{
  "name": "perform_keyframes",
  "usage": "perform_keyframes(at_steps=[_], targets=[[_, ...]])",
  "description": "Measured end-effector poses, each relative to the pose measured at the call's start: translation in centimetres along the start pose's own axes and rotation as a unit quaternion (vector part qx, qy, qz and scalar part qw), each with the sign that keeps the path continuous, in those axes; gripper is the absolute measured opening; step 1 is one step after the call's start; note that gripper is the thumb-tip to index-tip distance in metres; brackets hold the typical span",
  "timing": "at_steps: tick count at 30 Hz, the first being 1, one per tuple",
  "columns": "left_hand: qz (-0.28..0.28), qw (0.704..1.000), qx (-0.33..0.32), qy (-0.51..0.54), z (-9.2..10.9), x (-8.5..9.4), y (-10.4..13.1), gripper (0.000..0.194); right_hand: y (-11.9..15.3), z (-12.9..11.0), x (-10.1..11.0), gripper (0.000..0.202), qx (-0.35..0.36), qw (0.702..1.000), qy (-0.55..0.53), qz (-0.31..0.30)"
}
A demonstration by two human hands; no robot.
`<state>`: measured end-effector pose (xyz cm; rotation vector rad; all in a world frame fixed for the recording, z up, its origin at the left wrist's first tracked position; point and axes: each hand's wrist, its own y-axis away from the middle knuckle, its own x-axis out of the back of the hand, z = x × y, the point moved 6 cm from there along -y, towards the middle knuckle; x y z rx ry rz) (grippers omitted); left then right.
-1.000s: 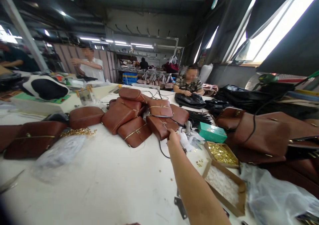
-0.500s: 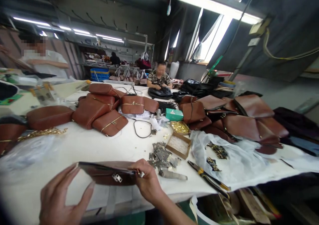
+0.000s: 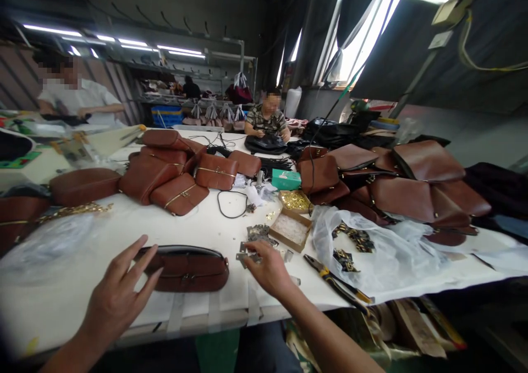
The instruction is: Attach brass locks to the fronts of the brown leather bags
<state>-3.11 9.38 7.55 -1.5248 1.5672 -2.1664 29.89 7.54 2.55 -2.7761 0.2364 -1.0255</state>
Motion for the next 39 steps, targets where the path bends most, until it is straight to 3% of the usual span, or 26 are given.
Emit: perform_keyframes(at_steps=[4,9,13,16,20,23,25,27,30,33,36,39], targets=[[0.01,1.0,-0.012,-0.015,0.3,-0.7,-0.1,0.081,-7.7,3.5,2.1,0.024,-0.041,0.992,0.115,0.005],[0.014,1.0,0.005,-0.027,0.1,-0.8,-0.2,0.07,-17.1,7.4,-0.2,0.026,-0.093,0.985,0.142,-0.011],[0.004,1.0,0.02,-0.017,0.3,-0.3,-0.5,0.067,-19.7,9.2,-2.4,0.013,-0.126,0.985,0.119,-0.008],[0.019,0.999,0.037,0.001,1.0,0.4,-0.9,0.063,-19.8,9.5,-2.5,0.006,-0.135,0.988,0.075,0.008],[0.04,0.994,0.06,0.082,2.7,1.4,-1.5,0.052,-17.8,8.0,-0.9,0.011,-0.134,0.991,-0.025,0.011],[0.034,0.979,0.088,0.183,4.0,1.9,-1.9,0.041,-13.9,4.9,0.6,0.026,-0.117,0.985,-0.127,-0.018],[0.021,0.962,0.11,0.249,4.9,1.9,-2.2,0.035,-10.4,2.0,1.4,0.03,-0.109,0.96,-0.252,-0.053],[0.004,0.94,0.144,0.31,5.7,1.7,-2.4,0.031,-6.8,-1.1,1.7,0.03,-0.113,0.913,-0.384,-0.08],[-0.032,0.885,0.222,0.408,6.8,0.9,-2.4,0.027,-2.1,-4.9,1.2,0.027,-0.127,0.852,-0.496,-0.108],[-0.075,0.802,0.31,0.506,7.8,0.0,-1.8,0.027,1.5,-7.5,-0.9,0.027,-0.136,0.8,-0.566,-0.147],[-0.102,0.728,0.383,0.559,8.6,-0.5,-0.8,0.04,3.9,-8.6,-3.3,0.027,-0.161,0.751,-0.614,-0.183],[-0.121,0.701,0.419,0.564,9.0,-0.6,0.3,0.048,5.6,-8.7,-5.1,0.029,-0.186,0.715,-0.64,-0.21]])
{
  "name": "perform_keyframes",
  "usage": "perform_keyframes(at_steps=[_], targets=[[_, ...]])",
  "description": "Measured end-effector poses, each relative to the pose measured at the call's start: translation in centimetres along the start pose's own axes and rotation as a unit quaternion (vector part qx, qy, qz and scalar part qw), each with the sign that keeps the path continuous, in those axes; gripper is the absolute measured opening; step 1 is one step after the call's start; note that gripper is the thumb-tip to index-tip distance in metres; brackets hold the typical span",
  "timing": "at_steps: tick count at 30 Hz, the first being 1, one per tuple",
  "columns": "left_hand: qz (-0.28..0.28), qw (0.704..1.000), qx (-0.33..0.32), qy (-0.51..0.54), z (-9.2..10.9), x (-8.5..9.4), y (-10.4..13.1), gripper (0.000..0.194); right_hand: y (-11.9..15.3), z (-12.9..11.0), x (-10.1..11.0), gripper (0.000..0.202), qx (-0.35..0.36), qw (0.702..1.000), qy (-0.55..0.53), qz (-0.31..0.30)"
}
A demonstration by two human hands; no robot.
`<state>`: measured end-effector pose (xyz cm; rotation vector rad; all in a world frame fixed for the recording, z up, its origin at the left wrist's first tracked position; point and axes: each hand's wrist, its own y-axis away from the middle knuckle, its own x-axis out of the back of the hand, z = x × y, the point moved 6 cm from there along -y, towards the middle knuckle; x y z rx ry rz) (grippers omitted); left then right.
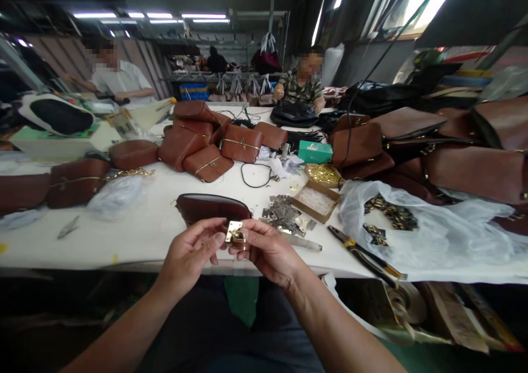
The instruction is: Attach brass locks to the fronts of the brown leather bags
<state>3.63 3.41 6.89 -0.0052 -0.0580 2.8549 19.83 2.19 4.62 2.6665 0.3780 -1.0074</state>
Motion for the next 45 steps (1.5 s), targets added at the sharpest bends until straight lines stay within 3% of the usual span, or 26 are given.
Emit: perform_keyframes(at_steps=[9,17,25,29,34,41,43,45], targets=[[-0.013,1.0,0.011,-0.004,0.3,-0.6,1.3,0.04,1.0,3.0,-0.1,0.034,-0.033,0.997,-0.062,-0.033],[-0.018,0.999,0.016,-0.023,1.0,-1.5,1.3,0.034,1.1,3.5,0.4,0.034,-0.033,0.995,-0.09,-0.019],[-0.011,0.999,0.039,-0.03,0.0,-1.2,1.2,0.03,1.2,3.1,0.8,0.037,-0.019,0.995,-0.1,0.013],[0.041,0.998,0.033,0.026,-0.8,-0.9,1.1,0.03,1.8,2.8,0.7,0.036,0.026,0.993,-0.087,0.079],[0.103,0.99,-0.006,0.096,-1.3,-1.5,1.4,0.034,2.9,2.6,0.3,0.035,0.137,0.977,-0.049,0.157],[0.135,0.984,-0.03,0.115,-1.7,-2.6,1.9,0.035,3.7,3.0,0.4,0.029,0.189,0.969,-0.005,0.158],[0.14,0.985,-0.034,0.1,-1.7,-2.6,2.0,0.035,4.0,2.6,0.3,0.023,0.22,0.963,0.061,0.143],[0.139,0.987,-0.038,0.075,-1.5,-2.4,2.0,0.032,4.6,1.9,-0.4,0.021,0.277,0.935,0.183,0.126]])
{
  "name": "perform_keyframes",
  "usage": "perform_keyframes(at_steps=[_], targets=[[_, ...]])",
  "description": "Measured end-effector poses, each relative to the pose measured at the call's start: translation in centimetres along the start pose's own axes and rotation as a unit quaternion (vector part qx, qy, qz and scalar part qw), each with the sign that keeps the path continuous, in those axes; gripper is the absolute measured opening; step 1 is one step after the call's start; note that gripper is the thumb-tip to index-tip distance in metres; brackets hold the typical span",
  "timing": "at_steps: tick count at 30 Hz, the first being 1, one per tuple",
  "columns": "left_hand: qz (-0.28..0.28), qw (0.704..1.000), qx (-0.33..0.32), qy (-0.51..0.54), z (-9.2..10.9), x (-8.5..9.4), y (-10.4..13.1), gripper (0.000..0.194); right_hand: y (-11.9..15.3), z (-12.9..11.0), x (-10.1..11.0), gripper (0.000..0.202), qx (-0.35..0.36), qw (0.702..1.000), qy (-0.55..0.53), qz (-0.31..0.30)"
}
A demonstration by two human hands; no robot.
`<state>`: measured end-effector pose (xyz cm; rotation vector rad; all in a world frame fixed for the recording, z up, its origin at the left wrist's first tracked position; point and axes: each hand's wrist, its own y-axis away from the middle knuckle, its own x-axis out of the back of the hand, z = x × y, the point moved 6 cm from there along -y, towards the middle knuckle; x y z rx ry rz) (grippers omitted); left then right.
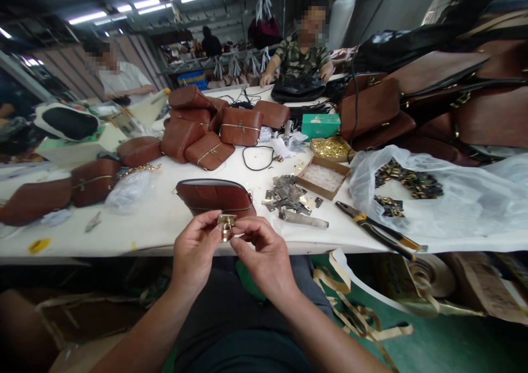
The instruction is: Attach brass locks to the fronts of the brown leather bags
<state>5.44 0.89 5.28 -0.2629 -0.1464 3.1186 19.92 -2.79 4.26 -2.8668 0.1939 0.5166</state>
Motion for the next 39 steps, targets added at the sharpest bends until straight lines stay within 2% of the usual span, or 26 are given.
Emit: perform_keyframes(at_steps=[3,6,8,11,13,15,17,20,22,24,26,29,31,33,35,37,39], targets=[[-0.026,0.996,-0.033,-0.082,0.8,0.1,-0.1,0.024,0.5,-1.9,-0.6,0.03,0.14,0.973,0.18,-0.031],[-0.072,0.965,-0.119,-0.221,2.5,-0.1,-0.1,0.021,0.7,-2.7,-0.4,0.025,0.194,0.948,0.252,-0.017],[-0.101,0.938,-0.16,-0.289,3.5,-0.2,-0.1,0.022,0.4,-2.5,0.2,0.017,0.158,0.955,0.25,-0.005],[-0.146,0.935,-0.128,-0.298,3.7,-0.1,-0.3,0.021,0.0,-1.8,1.1,0.013,0.08,0.968,0.236,-0.015],[-0.166,0.944,-0.079,-0.274,3.2,0.0,-0.4,0.022,-0.1,-2.2,1.3,0.016,0.095,0.963,0.252,-0.022],[-0.177,0.952,-0.033,-0.248,2.8,0.2,-0.5,0.026,-0.1,-3.1,1.2,0.024,0.154,0.947,0.279,-0.03],[-0.189,0.955,-0.006,-0.226,2.6,0.1,-0.5,0.032,0.0,-3.6,0.7,0.028,0.193,0.935,0.291,-0.064],[-0.209,0.959,0.007,-0.189,2.7,-0.2,-0.4,0.038,-0.1,-3.5,0.3,0.016,0.186,0.939,0.273,-0.096],[-0.218,0.967,0.013,-0.135,2.8,-0.4,-0.2,0.041,-0.2,-3.1,0.8,0.009,0.159,0.954,0.245,-0.066],[-0.216,0.973,0.011,-0.076,2.9,-0.4,0.0,0.044,-0.3,-2.3,1.5,0.004,0.114,0.972,0.204,-0.03],[-0.19,0.98,-0.007,-0.056,3.0,0.0,-0.1,0.043,-0.3,-1.3,2.0,0.002,0.07,0.985,0.157,-0.007],[-0.141,0.985,-0.031,-0.1,2.8,0.9,-0.3,0.037,-0.3,-0.5,2.2,0.004,0.045,0.992,0.115,0.005],[-0.137,0.979,-0.041,-0.148,2.8,1.2,-0.4,0.032,-0.4,-0.4,2.1,0.005,0.044,0.993,0.111,-0.001],[-0.15,0.967,-0.068,-0.195,3.0,1.4,-0.8,0.028,-0.5,-0.3,2.0,0.005,0.042,0.993,0.11,-0.009],[-0.142,0.945,-0.138,-0.258,3.8,2.0,-1.5,0.028,-0.8,0.0,1.8,0.006,0.033,0.993,0.11,-0.011],[-0.101,0.901,-0.244,-0.345,5.2,2.8,-2.8,0.03,-1.2,0.4,1.7,0.007,0.018,0.993,0.115,-0.007],[-0.056,0.842,-0.332,-0.422,6.4,3.6,-4.1,0.033,-1.7,1.0,1.3,0.01,0.006,0.993,0.119,0.0]])
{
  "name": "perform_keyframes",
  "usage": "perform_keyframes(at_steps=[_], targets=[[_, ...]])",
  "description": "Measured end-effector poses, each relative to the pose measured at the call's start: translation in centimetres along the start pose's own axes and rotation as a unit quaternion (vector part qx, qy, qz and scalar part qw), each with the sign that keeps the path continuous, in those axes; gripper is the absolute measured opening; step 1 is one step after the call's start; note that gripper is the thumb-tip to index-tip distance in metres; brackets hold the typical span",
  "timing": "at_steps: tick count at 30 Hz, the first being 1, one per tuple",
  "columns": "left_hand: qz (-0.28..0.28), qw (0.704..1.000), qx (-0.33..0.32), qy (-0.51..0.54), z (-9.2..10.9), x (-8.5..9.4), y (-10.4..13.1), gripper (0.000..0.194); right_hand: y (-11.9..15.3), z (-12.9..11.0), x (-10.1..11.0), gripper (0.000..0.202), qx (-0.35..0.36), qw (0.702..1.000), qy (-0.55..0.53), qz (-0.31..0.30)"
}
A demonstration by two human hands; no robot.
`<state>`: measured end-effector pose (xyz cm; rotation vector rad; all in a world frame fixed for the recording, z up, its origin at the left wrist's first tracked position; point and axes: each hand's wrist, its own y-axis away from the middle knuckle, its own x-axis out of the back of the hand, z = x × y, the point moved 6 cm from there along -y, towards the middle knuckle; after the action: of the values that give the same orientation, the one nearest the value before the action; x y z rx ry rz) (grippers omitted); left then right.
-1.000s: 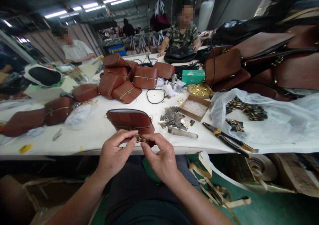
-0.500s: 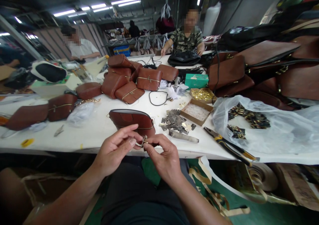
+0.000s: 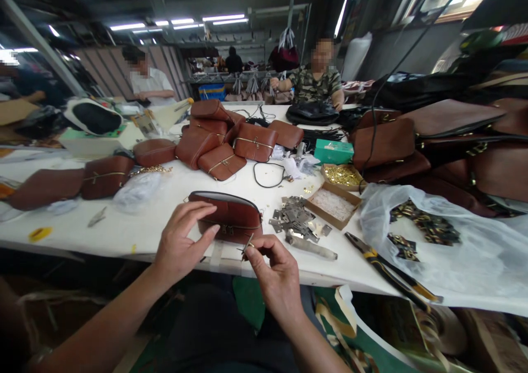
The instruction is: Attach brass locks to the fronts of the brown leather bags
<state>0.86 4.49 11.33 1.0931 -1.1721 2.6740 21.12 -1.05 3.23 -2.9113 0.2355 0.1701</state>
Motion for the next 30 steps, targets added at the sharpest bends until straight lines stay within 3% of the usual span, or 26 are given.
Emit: perform_keyframes(at_steps=[2,4,7,10,15,22,30], targets=[[0.026,0.997,-0.038,-0.057,-0.8,0.8,-1.1,0.032,-0.6,0.2,-0.7,0.012,-0.003,1.0,-0.004,0.003],[0.019,0.998,-0.044,-0.038,-1.2,1.1,-1.8,0.032,-1.2,0.3,-1.5,0.014,-0.006,1.0,-0.017,0.003],[-0.096,0.988,-0.011,0.119,-0.7,0.0,-1.6,0.04,-1.8,0.3,-2.6,0.016,-0.022,0.998,-0.059,-0.009],[-0.189,0.944,0.062,0.264,-0.1,-1.2,-0.8,0.042,-2.0,0.2,-3.4,0.016,-0.034,0.993,-0.108,-0.035],[-0.202,0.914,0.119,0.331,-0.2,-1.5,-0.5,0.033,-1.3,0.0,-4.1,0.012,-0.052,0.983,-0.157,-0.077],[-0.214,0.922,0.101,0.306,1.1,-1.3,0.2,0.028,-0.3,0.0,-3.8,0.013,-0.06,0.978,-0.185,-0.071],[-0.237,0.927,0.08,0.281,1.8,-1.5,0.3,0.024,-0.1,-1.1,-3.0,0.014,-0.052,0.986,-0.143,-0.073]])
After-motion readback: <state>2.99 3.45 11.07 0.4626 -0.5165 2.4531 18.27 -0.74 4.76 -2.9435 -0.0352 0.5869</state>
